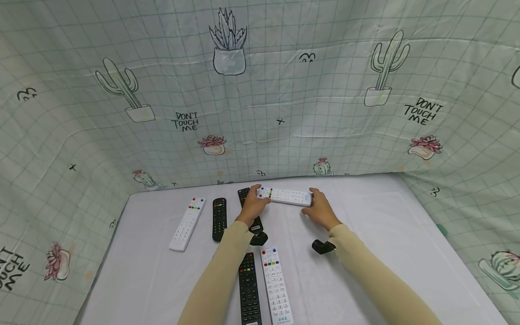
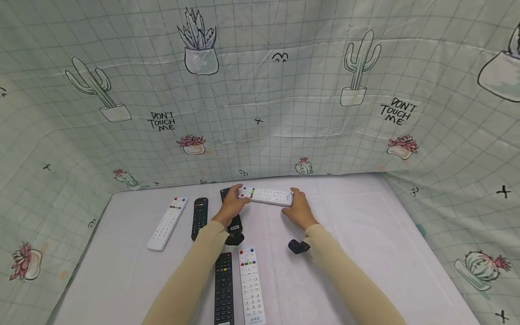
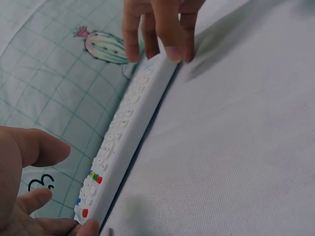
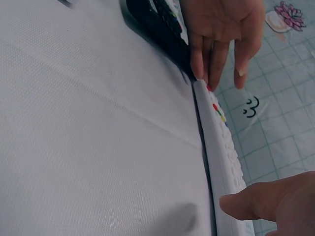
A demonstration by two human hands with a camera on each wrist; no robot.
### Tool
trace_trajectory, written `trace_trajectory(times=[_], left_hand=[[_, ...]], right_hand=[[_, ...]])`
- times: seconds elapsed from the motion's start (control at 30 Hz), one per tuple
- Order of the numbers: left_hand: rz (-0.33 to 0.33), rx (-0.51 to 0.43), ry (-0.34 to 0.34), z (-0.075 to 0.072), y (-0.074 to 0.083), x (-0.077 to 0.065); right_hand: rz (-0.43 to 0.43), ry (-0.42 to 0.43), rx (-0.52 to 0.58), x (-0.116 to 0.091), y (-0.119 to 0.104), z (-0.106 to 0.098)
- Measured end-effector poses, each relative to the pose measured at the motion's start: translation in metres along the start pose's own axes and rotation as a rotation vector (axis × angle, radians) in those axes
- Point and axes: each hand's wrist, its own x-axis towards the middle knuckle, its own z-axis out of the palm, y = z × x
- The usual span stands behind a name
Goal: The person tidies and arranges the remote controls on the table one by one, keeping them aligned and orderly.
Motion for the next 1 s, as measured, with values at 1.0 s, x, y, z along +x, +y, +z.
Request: trace_trajectory(times=[1.0], left_hand=[[0.182, 0.015, -0.014, 0.002, -0.007, -0.035]], right_hand=[[-0.090, 0.077, 0.030, -0.045, 0.017, -0.019]])
